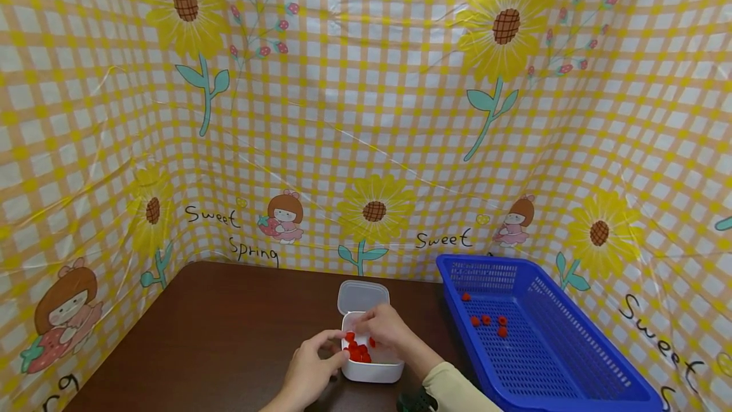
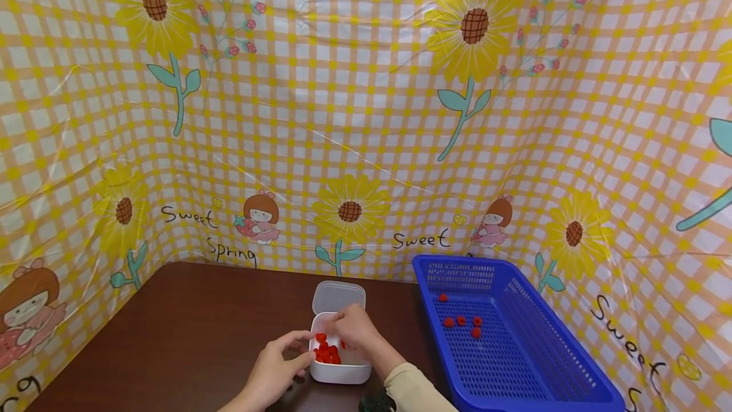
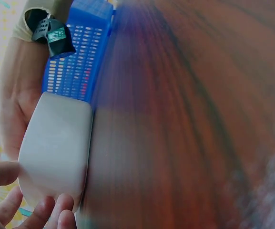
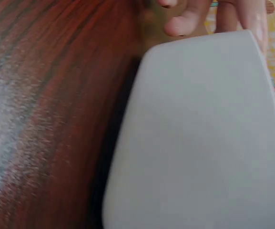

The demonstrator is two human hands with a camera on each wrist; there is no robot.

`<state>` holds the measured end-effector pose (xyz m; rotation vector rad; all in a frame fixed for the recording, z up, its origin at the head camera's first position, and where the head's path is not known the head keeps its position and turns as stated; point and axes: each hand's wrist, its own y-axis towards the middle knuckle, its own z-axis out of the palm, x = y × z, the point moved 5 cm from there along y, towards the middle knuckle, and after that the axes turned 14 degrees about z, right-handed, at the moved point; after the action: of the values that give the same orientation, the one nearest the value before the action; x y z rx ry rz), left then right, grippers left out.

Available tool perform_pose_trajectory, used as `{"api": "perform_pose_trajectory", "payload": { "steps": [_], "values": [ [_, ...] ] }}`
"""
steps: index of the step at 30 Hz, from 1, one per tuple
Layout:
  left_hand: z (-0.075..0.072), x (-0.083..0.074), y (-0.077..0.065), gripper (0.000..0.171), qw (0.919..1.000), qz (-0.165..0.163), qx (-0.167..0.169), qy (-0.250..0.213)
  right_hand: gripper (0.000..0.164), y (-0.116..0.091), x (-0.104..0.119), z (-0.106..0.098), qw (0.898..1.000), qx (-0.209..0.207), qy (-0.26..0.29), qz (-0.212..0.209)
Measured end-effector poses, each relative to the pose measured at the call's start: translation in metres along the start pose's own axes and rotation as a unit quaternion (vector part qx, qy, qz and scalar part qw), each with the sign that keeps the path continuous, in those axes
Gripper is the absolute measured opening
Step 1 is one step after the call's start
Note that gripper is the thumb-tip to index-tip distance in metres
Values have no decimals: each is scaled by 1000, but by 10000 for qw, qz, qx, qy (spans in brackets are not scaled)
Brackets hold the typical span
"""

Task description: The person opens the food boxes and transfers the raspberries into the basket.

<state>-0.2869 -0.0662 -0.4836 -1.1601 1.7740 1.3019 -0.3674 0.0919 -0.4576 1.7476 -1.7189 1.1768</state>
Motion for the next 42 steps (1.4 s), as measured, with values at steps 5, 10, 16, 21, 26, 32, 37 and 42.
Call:
{"api": "perform_pose_trajectory", "payload": {
  "steps": [5, 10, 16, 21, 26, 32, 37, 42],
  "values": [
    [1, 1, 1, 34, 10000, -15, 33, 9, 11, 1, -4, 7, 9998, -119, -131, -40],
    [1, 2, 1, 33, 10000, -27, 25, -18, 13, 1, -6, 12, 9999, -150, 35, 26],
    [1, 4, -1, 34, 10000, -51, 16, 54, 12, -1, -5, 14, 9993, -277, -268, 25],
    [0, 3, 0, 35, 9999, 46, -11, 149, 10, -2, -2, 14, 9973, -502, -529, 3],
    [0, 1, 0, 34, 9997, 99, 2, 209, 9, -3, -2, 14, 9970, -555, -545, 52],
    [-1, 0, 2, 34, 9997, 145, 22, 194, 10, -1, -1, 14, 9967, -581, -574, 2],
    [0, 0, 2, 34, 9997, 79, 34, 212, 17, -2, -1, 14, 9958, -610, -686, -10],
    [1, 1, 0, 34, 9999, -76, 39, 79, 19, -3, -3, 16, 9958, -579, -712, -17]
  ]
}}
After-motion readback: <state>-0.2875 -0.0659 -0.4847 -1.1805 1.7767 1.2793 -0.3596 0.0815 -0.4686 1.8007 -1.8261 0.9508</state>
